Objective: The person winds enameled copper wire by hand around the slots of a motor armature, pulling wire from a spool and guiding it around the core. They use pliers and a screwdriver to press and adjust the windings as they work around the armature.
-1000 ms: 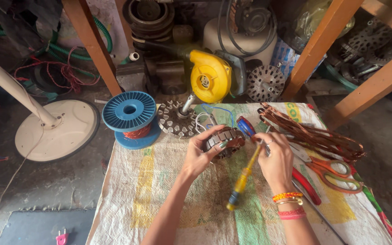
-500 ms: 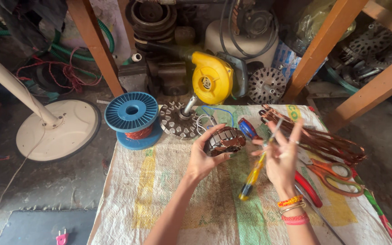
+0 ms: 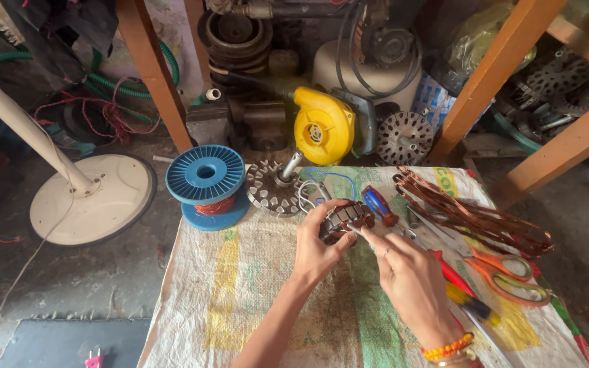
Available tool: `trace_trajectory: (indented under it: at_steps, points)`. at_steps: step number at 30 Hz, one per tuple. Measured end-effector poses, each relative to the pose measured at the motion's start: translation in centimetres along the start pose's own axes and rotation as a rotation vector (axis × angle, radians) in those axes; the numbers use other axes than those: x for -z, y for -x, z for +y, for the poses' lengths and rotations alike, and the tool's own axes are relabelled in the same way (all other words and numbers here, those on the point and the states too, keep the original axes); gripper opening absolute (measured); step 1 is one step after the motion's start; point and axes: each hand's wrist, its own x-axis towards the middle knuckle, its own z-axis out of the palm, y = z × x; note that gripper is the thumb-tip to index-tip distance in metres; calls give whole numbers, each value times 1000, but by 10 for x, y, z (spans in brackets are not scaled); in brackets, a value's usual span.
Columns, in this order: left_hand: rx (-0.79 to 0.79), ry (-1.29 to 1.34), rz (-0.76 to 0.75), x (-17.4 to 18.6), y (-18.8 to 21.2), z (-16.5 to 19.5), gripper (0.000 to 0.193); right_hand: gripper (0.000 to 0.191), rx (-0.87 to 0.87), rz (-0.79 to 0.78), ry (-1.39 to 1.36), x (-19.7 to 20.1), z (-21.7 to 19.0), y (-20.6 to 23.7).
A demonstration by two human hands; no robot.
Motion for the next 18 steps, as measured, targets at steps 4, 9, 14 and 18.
trace_trajectory:
  at_steps: [4, 9, 14, 18]
  points:
    - [-79, -166, 52, -3, 1, 1, 57, 38, -100, -77, 171, 2, -13, 5]
    - [-93, -152, 89, -7, 1, 1, 53, 39, -111, -33, 238, -7, -14, 0]
    - [-37, -125, 151, -15, 7, 1, 52, 38, -169, 17, 243, -16, -17, 6]
    - [-75, -134, 188, -18, 9, 1, 50, 35, -256, 22, 204, -23, -19, 10]
